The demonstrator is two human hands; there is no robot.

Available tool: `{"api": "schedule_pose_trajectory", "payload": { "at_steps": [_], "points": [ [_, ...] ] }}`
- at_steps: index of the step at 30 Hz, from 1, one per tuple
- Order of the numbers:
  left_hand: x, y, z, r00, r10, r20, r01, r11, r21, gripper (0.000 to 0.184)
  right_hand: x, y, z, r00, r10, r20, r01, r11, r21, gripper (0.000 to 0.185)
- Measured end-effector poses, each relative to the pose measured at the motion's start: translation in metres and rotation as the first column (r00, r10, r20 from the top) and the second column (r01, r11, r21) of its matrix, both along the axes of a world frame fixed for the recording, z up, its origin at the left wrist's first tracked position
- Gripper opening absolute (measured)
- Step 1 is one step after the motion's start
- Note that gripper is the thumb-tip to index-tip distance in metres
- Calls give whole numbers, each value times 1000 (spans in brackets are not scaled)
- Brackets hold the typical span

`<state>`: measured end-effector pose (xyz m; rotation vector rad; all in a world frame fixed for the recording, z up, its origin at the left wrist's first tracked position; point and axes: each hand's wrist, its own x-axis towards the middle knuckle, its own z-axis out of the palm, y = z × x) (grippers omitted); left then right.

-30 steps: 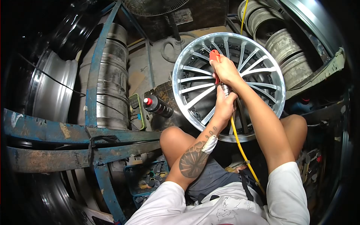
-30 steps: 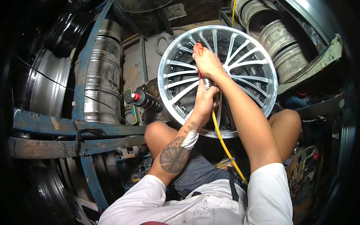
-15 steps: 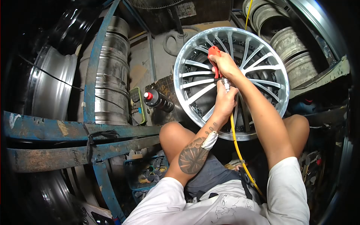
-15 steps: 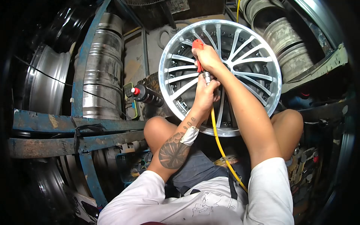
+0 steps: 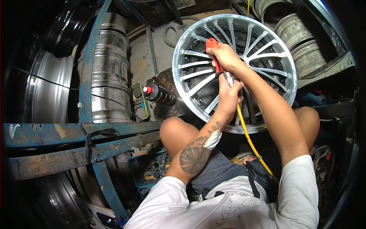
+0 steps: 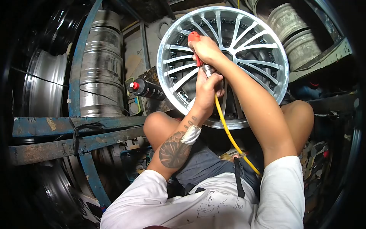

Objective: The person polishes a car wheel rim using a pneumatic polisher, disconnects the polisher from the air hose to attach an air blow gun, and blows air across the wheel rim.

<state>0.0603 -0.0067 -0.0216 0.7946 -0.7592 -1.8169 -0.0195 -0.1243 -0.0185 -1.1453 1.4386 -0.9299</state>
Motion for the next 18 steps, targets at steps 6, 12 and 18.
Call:
{"api": "schedule_pose_trajectory", "payload": {
  "at_steps": [6, 12, 18],
  "points": [
    [-1, 3, -1, 1000, 13, -14, -13, 1000, 21, 26, 2, -3, -7, 995, 77, 58, -79, 996, 43, 24],
    [0, 24, 3, 1000, -17, -12, 17, 999, -42, 32, 6, 17, 3, 977, 156, 144, -167, 984, 68, 22],
    [3, 51, 9, 992, -117, -54, 115, 993, -33, 43, 7, 43, 12, 949, 239, 204, -266, 957, 117, 21]
  ]
}}
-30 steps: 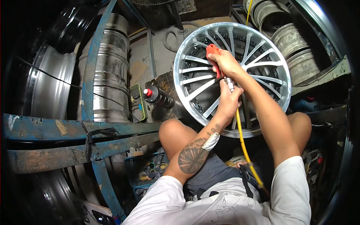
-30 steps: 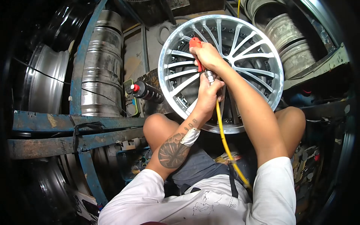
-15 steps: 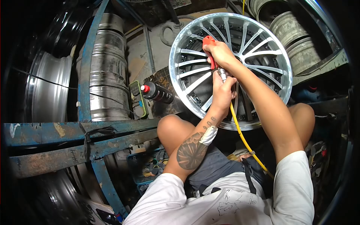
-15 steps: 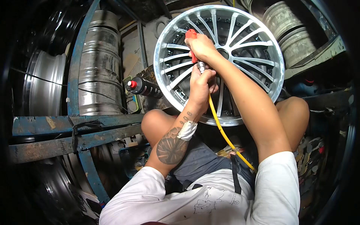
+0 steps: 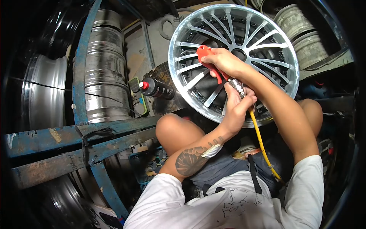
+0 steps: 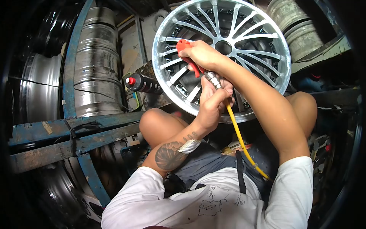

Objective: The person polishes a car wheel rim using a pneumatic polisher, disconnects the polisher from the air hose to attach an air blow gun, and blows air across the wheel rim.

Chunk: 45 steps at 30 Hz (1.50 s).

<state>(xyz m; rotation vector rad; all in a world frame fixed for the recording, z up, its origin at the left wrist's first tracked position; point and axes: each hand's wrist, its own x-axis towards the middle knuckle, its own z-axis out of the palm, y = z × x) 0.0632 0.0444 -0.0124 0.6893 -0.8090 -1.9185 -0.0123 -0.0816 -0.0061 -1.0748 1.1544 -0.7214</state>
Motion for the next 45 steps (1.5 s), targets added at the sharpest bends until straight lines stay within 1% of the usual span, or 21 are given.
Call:
{"api": "schedule_pose_trajectory", "payload": {
  "at_steps": [3, 7, 10, 11, 12, 15, 19, 23, 26, 27, 28, 30, 32, 35, 37, 40, 41, 42, 43, 44, 45],
  "points": [
    [1, 0, -2, 1000, 0, -4, 0, 1000, 12, 42, 0, 3, 2, 998, -37, -48, 37, 999, -10, 20],
    [3, -10, -4, 999, 34, 10, -34, 999, 14, 38, -2, -10, -13, 993, -119, -4, 118, 990, -72, 21],
    [1, -5, -2, 999, 53, 11, -53, 998, 15, 38, 2, -7, -13, 991, -131, -6, 131, 990, -47, 22],
    [1, -1, 0, 998, 59, 15, -60, 998, 16, 38, 1, -4, -10, 996, -93, -5, 93, 995, -38, 22],
    [2, 4, 3, 1000, 13, 28, -13, 1000, -11, 40, -2, 2, -7, 998, -55, -3, 55, 998, -26, 23],
    [-3, 26, 8, 996, -70, -51, 67, 996, -61, 47, -7, 27, 3, 1000, 17, -7, -17, 998, 54, 24],
    [-3, 52, 10, 956, -241, -167, 241, 970, -18, 58, -15, 59, 18, 995, 99, -11, -97, 985, 146, 26],
    [-7, 62, 13, 920, -277, -276, 290, 957, 6, 64, -19, 70, 29, 991, 134, -24, -128, 978, 168, 26],
    [-7, 62, 14, 898, -340, -281, 362, 932, 30, 64, -24, 74, 32, 987, 152, -54, -139, 971, 195, 25],
    [-5, 61, 20, 862, -400, -312, 419, 908, -9, 51, -26, 79, 36, 987, 150, -54, -136, 968, 211, 25],
    [-6, 65, 19, 851, -432, -299, 435, 898, -59, 54, -28, 85, 37, 987, 150, -57, -134, 965, 226, 24],
    [-2, 69, 25, 764, -561, -319, 583, 812, -30, 57, -36, 95, 40, 982, 179, -53, -157, 947, 279, 24],
    [-5, 78, 22, 727, -611, -315, 623, 779, -72, 90, -44, 108, 53, 979, 197, -47, -173, 935, 309, 23],
    [-11, 82, 25, 668, -689, -280, 684, 717, -132, 103, -55, 121, 56, 982, 185, -36, -164, 931, 328, 23],
    [-10, 80, 28, 608, -748, -265, 739, 656, -155, 104, -64, 128, 59, 983, 184, -20, -167, 929, 331, 23],
    [-10, 80, 31, 488, -852, -188, 816, 522, -248, 96, -76, 144, 82, 972, 213, -103, -154, 900, 408, 22],
    [-9, 75, 36, 476, -871, -124, 831, 491, -262, 94, -83, 152, 89, 971, 204, -123, -135, 897, 420, 21],
    [-10, 73, 37, 476, -875, 90, 849, 431, -307, 82, -92, 158, 97, 961, 219, -167, -122, 882, 455, 22],
    [-12, 69, 39, 475, -838, 269, 839, 341, -423, 73, -103, 163, 108, 949, 237, -209, -109, 866, 488, 22],
    [-14, 67, 40, 487, -758, 435, 824, 233, -517, 64, -113, 167, 118, 934, 258, -248, -96, 849, 520, 22],
    [-14, 74, 33, 451, -781, 432, 851, 229, -472, 51, -122, 170, 128, 918, 251, -306, -48, 838, 543, 29]
  ]
}}
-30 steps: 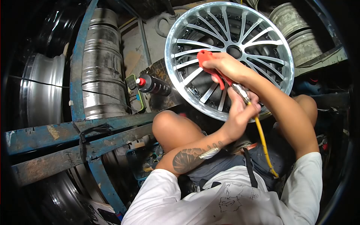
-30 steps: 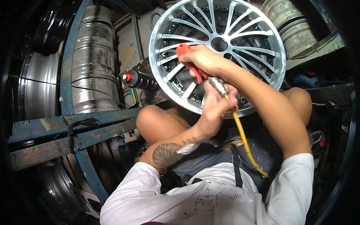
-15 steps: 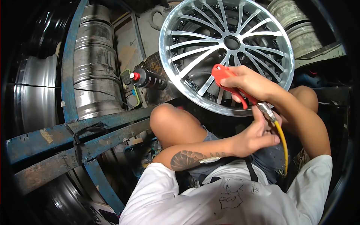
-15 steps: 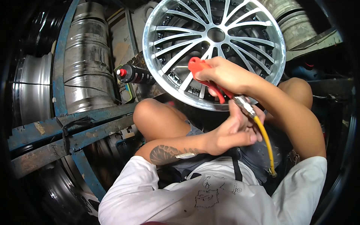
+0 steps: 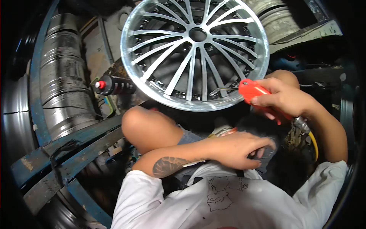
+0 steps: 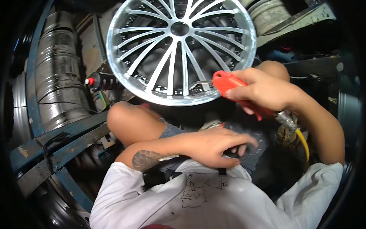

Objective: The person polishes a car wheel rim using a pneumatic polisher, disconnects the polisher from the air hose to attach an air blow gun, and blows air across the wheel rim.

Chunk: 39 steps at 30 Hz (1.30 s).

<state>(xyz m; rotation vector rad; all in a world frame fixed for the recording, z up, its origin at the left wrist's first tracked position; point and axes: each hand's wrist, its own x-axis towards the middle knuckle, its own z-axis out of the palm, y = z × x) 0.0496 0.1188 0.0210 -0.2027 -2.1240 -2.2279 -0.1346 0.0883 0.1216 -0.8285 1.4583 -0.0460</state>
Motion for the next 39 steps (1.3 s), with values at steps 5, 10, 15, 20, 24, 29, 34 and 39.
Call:
{"api": "schedule_pose_trajectory", "payload": {
  "at_steps": [5, 10, 15, 20, 24, 29, 34, 39],
  "points": [
    [-6, 12, -12, 1000, -18, 1, 18, 987, -159, 37, -42, 6, 33, 961, 34, -276, -44, 999, -31, 26],
    [-8, 7, -21, 989, 148, -23, -147, 929, -339, 31, -58, -8, 35, 851, 173, -497, -209, 978, -18, 28],
    [-11, -4, -22, 983, 170, 64, -137, 925, -355, 30, -45, -20, 42, 733, 255, -631, -343, 939, -19, 29],
    [-8, -8, -18, 980, 179, 88, -134, 916, -379, 29, -72, -32, 21, 419, 229, -879, -619, 780, -92, 33],
    [-7, 2, -26, 986, 127, 110, -67, 898, -434, 31, -80, -56, 10, 237, 185, -954, -684, 729, -29, 35],
    [-3, 6, -25, 986, 80, 145, -8, 899, -438, 32, -80, -93, -5, 171, 145, -974, -688, 725, -13, 39],
    [-3, 17, -38, 979, -59, 196, 133, 910, -392, 41, -79, -134, -25, 128, -9, -992, -762, 639, -104, 34],
    [-5, 14, -41, 958, -138, 251, 228, 897, -379, 48, -68, -188, -46, 198, -86, -976, -812, 544, -213, 35]
  ]
}}
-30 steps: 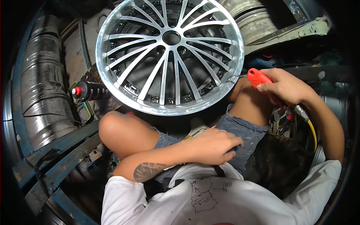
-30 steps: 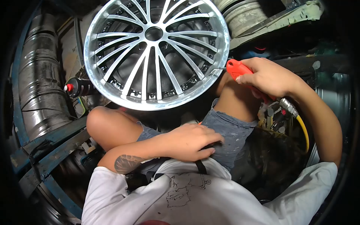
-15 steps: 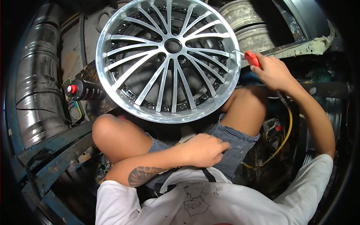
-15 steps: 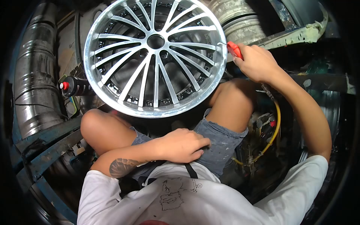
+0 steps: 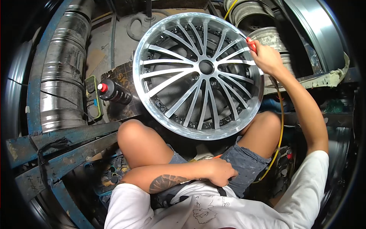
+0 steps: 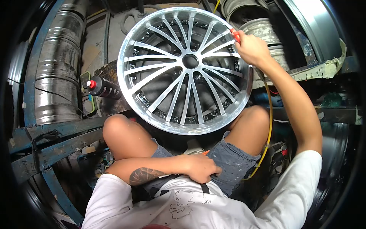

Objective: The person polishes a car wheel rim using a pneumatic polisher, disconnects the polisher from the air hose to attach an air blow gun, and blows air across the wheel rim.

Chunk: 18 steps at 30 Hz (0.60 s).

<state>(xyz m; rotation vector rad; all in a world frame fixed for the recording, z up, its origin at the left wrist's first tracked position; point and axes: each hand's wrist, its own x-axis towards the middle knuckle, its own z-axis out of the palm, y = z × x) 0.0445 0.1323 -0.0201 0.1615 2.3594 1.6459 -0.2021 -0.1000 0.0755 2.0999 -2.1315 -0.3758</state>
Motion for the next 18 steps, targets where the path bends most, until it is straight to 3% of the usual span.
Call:
{"api": "schedule_pose_trajectory", "payload": {
  "at_steps": [7, 12, 14, 16, 18],
  "points": [
    [-6, -14, -4, 997, 57, 53, -55, 998, -35, 46, 40, -39, -23, 985, 152, 81, -148, 988, -52, 35],
    [-3, -28, -4, 984, 177, -8, -177, 984, 7, 39, 52, -4, 7, 943, 303, 138, -289, 951, -111, 36],
    [-4, -36, -5, 960, 269, -76, -268, 963, 25, 35, 47, 25, 32, 944, 294, 153, -269, 949, -163, 42],
    [-6, -52, 8, 917, 393, -64, -378, 911, 166, 27, 24, 66, 54, 941, 254, 222, -187, 941, -282, 49],
    [1, -67, 30, 699, 617, -360, -586, 784, 206, 25, -8, 122, 67, 862, 251, 439, -25, 889, -458, 48]
  ]
}}
